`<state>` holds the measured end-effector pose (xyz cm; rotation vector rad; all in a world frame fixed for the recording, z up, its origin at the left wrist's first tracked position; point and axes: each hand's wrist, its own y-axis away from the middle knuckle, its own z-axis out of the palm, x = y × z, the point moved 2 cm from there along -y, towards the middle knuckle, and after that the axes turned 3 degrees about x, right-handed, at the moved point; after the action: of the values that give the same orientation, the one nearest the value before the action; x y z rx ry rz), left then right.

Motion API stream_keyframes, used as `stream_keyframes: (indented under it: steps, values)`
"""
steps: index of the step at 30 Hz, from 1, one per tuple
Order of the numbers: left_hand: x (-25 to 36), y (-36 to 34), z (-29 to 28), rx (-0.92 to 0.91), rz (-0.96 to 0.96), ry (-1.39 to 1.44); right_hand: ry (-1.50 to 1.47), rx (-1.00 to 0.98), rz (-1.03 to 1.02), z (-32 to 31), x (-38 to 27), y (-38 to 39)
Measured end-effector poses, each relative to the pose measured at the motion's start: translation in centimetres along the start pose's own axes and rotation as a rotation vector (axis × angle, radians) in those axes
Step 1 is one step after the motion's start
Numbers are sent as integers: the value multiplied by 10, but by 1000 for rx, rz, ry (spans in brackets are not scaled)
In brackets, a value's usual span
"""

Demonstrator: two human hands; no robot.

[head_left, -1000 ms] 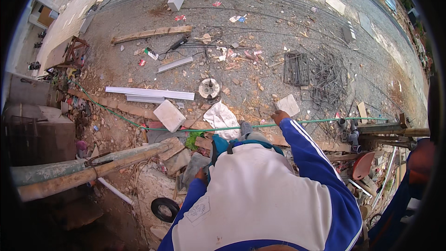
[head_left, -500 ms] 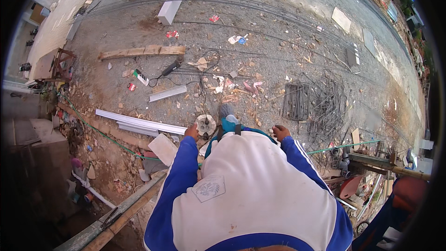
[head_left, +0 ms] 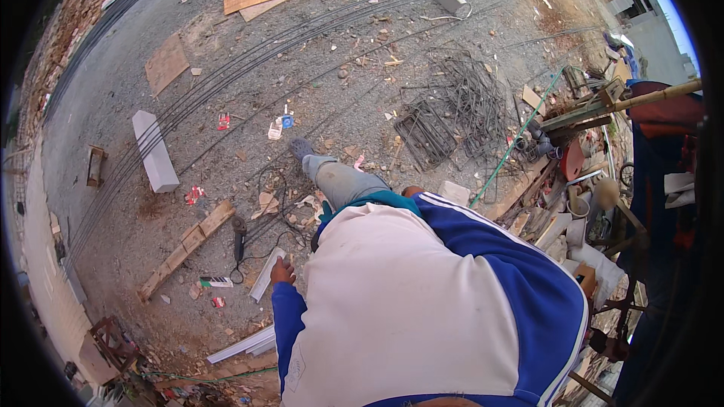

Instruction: The person measures and marks metal rods with a tape measure and a marker before cutting them using an angle grinder.

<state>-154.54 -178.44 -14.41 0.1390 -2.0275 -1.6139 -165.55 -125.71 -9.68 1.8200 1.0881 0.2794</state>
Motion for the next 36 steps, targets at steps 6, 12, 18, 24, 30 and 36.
stream_keyframes:
  steps: [6,12,18,24,30,36]
  values:
    - [33,-22,-12,-50,-233,-317,285,-42,-88,-53,-195,-86]
    - [216,-8,-15,38,-63,-232,439,-78,-305,-152,-491,-147]
    - [399,0,-4,84,226,-52,-227,305,-513,-208,-712,-184]
    - [509,-62,-26,39,206,43,-86,225,-560,-156,-747,-208]
    - [528,-179,-87,17,-201,-451,48,119,94,-55,-635,-197]
    - [633,-241,-144,105,103,-159,166,137,283,-7,-657,-187]
